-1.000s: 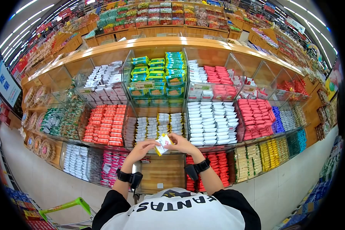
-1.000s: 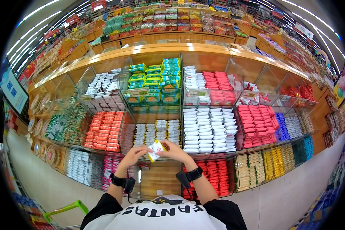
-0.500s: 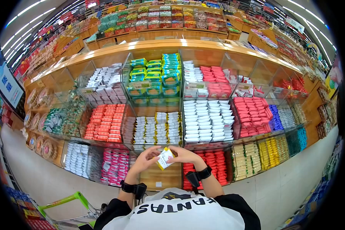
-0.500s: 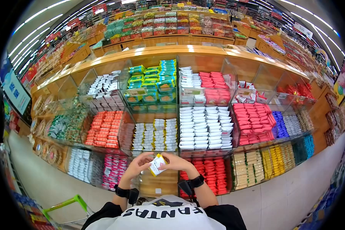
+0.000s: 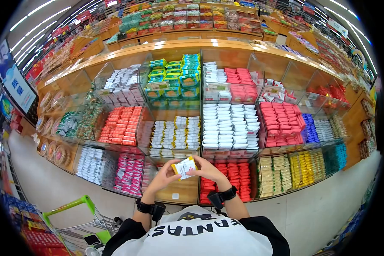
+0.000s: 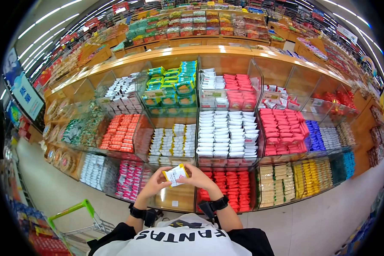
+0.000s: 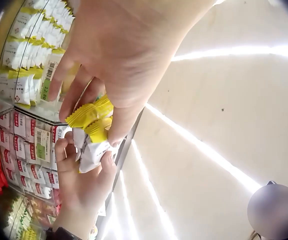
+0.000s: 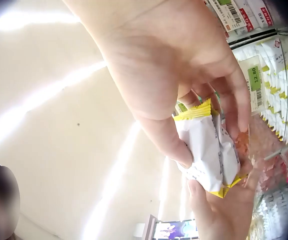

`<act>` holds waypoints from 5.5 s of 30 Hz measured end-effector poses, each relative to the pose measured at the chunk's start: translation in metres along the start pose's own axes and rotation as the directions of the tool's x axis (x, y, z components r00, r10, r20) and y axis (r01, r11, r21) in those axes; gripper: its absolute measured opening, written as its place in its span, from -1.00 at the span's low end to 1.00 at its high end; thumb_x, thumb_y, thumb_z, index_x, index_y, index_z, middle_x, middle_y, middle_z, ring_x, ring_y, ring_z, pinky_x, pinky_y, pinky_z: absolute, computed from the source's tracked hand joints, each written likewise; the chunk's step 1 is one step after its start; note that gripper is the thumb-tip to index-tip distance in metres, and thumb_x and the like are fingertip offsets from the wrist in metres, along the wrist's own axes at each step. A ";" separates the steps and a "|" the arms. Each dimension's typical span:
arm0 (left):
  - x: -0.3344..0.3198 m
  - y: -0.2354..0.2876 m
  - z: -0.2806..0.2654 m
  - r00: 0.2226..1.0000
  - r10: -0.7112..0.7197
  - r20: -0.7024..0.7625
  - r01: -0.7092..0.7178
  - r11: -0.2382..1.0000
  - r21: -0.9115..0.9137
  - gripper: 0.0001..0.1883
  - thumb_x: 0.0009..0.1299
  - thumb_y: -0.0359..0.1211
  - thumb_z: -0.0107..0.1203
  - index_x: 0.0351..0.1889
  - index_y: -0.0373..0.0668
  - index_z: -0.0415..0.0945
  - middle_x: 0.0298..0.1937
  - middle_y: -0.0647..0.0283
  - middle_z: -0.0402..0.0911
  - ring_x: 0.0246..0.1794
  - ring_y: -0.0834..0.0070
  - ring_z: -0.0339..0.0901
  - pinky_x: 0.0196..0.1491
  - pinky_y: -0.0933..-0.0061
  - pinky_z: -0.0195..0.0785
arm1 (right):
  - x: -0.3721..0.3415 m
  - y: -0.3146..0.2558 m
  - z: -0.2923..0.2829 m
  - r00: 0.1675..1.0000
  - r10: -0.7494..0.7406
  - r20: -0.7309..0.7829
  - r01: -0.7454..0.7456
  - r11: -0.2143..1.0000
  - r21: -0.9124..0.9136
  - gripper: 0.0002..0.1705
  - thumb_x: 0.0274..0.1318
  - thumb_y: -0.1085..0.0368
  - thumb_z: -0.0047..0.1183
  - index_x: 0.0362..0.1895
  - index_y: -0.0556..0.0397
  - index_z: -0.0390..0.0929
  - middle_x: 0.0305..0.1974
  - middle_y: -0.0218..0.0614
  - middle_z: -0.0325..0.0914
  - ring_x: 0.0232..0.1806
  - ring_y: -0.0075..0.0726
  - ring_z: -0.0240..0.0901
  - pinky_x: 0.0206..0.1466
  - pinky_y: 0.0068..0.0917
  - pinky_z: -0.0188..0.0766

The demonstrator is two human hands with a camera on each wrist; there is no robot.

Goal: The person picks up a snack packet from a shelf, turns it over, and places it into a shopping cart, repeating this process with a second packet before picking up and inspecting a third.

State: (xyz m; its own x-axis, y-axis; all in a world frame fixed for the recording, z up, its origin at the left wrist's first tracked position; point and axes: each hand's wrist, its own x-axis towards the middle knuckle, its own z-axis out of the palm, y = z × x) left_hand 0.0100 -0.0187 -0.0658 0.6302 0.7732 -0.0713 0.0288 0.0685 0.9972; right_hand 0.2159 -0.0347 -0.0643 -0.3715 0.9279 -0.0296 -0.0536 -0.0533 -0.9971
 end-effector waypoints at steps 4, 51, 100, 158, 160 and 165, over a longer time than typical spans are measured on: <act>-0.013 0.007 0.013 0.991 0.045 -0.126 -0.042 0.999 0.025 -0.40 0.15 -0.52 0.06 0.14 -0.15 0.02 -0.11 0.17 0.40 -0.11 0.51 0.37 -0.08 0.52 0.26 | -0.008 0.001 0.003 0.999 -0.022 0.043 0.025 0.998 -0.058 -0.42 -0.16 0.23 0.17 -0.06 0.17 0.21 -0.19 -0.26 0.38 -0.16 -0.47 0.30 -0.08 -0.52 0.24; -0.214 -0.026 0.046 0.738 -0.023 -0.675 -0.038 0.996 -0.075 -0.57 0.25 -0.46 -0.19 0.11 -0.21 0.08 -0.14 0.17 0.37 -0.15 0.53 0.32 -0.07 0.55 0.16 | -0.044 0.022 0.150 0.821 0.055 0.568 0.064 0.980 -0.187 -0.49 -0.04 -0.03 0.01 -0.28 0.22 0.38 -0.44 -0.29 0.43 -0.41 -0.49 0.29 -0.36 -0.54 0.25; -0.508 -0.009 0.113 -0.339 0.123 -0.933 0.028 0.992 0.121 -0.54 0.13 -0.46 -0.15 0.06 -0.26 0.14 0.03 0.14 0.25 0.08 0.41 0.19 0.11 0.48 -0.02 | -0.077 0.010 0.500 -0.256 0.083 0.963 0.083 0.995 -0.063 -0.53 -0.02 0.06 0.03 -0.15 0.17 0.34 -0.41 -0.35 0.45 -0.38 -0.57 0.35 -0.34 -0.60 0.31; -0.501 -0.124 0.186 -0.794 -0.448 -0.412 -0.307 0.879 -0.363 -0.75 0.21 -0.35 -0.07 -0.16 -0.20 0.29 -0.32 0.21 0.43 -0.36 0.51 0.41 -0.46 0.52 0.37 | -0.139 0.118 0.567 -0.492 0.416 0.765 0.300 0.906 -0.300 -0.44 -0.06 0.18 -0.01 0.06 0.05 0.20 -0.48 -0.33 0.36 -0.58 -0.58 0.25 -0.58 -0.61 0.22; -0.503 -0.123 0.185 -0.776 -0.470 -0.421 -0.317 0.867 -0.384 -0.71 0.20 -0.34 -0.07 -0.12 -0.20 0.28 -0.29 0.19 0.43 -0.33 0.49 0.41 -0.45 0.49 0.38 | -0.139 0.117 0.568 -0.494 0.418 0.762 0.307 0.904 -0.298 -0.44 -0.06 0.17 0.00 0.07 0.05 0.20 -0.47 -0.32 0.37 -0.58 -0.58 0.25 -0.59 -0.61 0.22; -0.508 -0.122 0.184 -0.797 -0.446 -0.407 -0.299 0.877 -0.377 -0.70 0.18 -0.35 -0.08 -0.13 -0.23 0.29 -0.36 0.20 0.45 -0.42 0.51 0.42 -0.50 0.52 0.34 | -0.138 0.112 0.571 -0.498 0.347 0.795 0.308 0.928 -0.212 -0.41 -0.08 0.14 0.01 0.06 0.10 0.20 -0.35 -0.25 0.40 -0.48 -0.53 0.28 -0.48 -0.60 0.25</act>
State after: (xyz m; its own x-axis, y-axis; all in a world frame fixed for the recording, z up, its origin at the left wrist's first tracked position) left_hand -0.1714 -0.5360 -0.1476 -0.8310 -0.3898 -0.3968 -0.4553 0.0667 0.8879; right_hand -0.2680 -0.3791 -0.1323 -0.5706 -0.7736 -0.2756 0.0321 0.3144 -0.9488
